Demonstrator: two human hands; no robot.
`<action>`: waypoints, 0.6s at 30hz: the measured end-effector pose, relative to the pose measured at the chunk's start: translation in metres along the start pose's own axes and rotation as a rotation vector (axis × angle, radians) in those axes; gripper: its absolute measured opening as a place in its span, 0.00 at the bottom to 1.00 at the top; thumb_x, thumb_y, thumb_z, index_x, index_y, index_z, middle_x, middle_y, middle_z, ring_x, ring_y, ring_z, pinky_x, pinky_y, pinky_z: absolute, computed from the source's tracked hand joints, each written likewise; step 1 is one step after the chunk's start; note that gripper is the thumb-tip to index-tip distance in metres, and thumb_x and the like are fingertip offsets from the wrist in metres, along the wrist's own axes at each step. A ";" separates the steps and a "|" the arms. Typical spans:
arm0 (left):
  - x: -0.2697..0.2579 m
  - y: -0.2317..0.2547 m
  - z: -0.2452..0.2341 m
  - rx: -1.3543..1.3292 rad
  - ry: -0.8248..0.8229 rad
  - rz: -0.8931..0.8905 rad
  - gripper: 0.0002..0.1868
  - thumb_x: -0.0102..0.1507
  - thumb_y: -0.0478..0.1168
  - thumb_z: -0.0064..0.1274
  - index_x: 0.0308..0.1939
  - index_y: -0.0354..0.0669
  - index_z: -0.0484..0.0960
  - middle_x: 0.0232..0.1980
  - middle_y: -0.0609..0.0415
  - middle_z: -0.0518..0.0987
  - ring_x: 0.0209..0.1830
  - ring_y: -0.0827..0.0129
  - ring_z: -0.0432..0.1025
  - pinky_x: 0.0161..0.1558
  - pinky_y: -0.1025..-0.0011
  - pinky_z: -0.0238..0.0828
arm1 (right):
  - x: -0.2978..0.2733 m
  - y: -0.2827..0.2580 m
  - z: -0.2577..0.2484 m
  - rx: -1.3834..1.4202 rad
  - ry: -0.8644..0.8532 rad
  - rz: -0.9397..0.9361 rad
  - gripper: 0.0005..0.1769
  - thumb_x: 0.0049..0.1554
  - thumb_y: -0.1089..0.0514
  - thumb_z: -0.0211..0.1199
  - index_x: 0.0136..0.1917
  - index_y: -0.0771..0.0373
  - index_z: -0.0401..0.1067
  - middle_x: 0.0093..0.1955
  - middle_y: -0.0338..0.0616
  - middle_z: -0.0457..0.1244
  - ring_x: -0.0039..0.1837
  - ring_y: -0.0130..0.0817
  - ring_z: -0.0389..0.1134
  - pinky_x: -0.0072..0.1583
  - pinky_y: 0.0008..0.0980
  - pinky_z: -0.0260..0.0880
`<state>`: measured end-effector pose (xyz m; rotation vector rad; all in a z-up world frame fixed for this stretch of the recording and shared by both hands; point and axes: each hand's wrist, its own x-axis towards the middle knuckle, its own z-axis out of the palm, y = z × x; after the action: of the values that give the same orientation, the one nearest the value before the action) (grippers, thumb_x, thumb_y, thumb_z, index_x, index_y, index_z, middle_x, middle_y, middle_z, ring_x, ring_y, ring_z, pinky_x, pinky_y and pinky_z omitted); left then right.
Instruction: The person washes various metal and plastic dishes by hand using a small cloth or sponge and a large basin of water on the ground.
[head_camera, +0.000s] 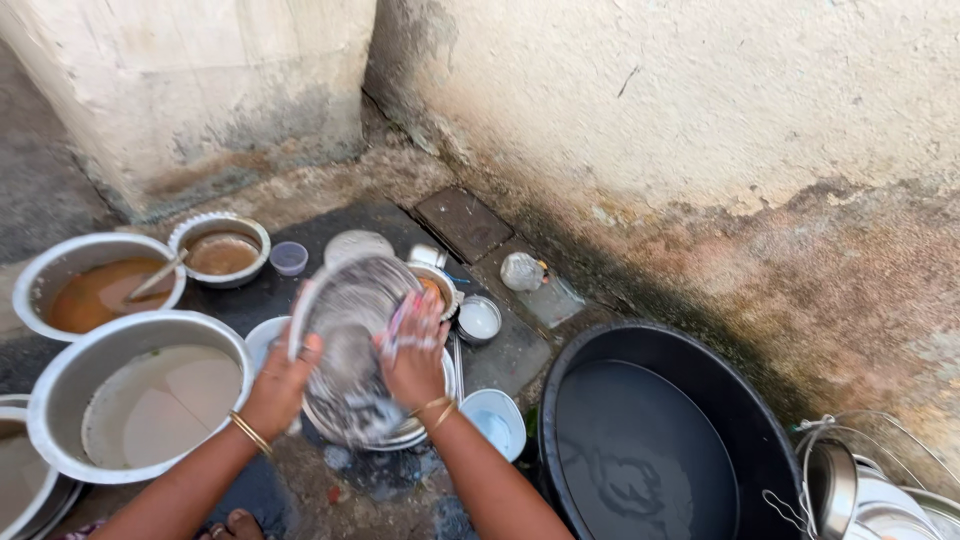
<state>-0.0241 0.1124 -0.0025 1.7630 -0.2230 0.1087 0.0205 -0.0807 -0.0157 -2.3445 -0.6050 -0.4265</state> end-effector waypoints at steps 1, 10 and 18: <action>0.007 0.005 -0.008 -0.014 0.100 0.119 0.38 0.70 0.55 0.39 0.82 0.49 0.49 0.77 0.43 0.63 0.76 0.59 0.58 0.71 0.65 0.52 | 0.001 -0.008 0.005 0.057 -0.019 0.019 0.39 0.66 0.47 0.49 0.81 0.69 0.43 0.82 0.64 0.39 0.82 0.54 0.36 0.78 0.50 0.38; 0.046 0.001 -0.046 -0.511 0.344 -0.514 0.47 0.68 0.59 0.40 0.79 0.74 0.23 0.78 0.46 0.61 0.60 0.49 0.72 0.54 0.45 0.72 | 0.011 -0.019 0.002 0.150 -0.243 -0.069 0.13 0.62 0.54 0.61 0.59 0.53 0.78 0.56 0.45 0.70 0.53 0.37 0.71 0.54 0.40 0.71; 0.020 -0.038 0.008 0.052 -0.147 -0.219 0.30 0.65 0.62 0.49 0.58 0.41 0.79 0.48 0.48 0.82 0.49 0.61 0.74 0.50 0.62 0.70 | 0.032 0.015 -0.102 0.297 0.441 0.136 0.06 0.61 0.61 0.63 0.50 0.62 0.79 0.42 0.46 0.72 0.42 0.30 0.71 0.45 0.31 0.70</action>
<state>0.0033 0.1095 -0.0364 1.8369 -0.1328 -0.1754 0.0412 -0.1500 0.0638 -1.9115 -0.2733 -0.7120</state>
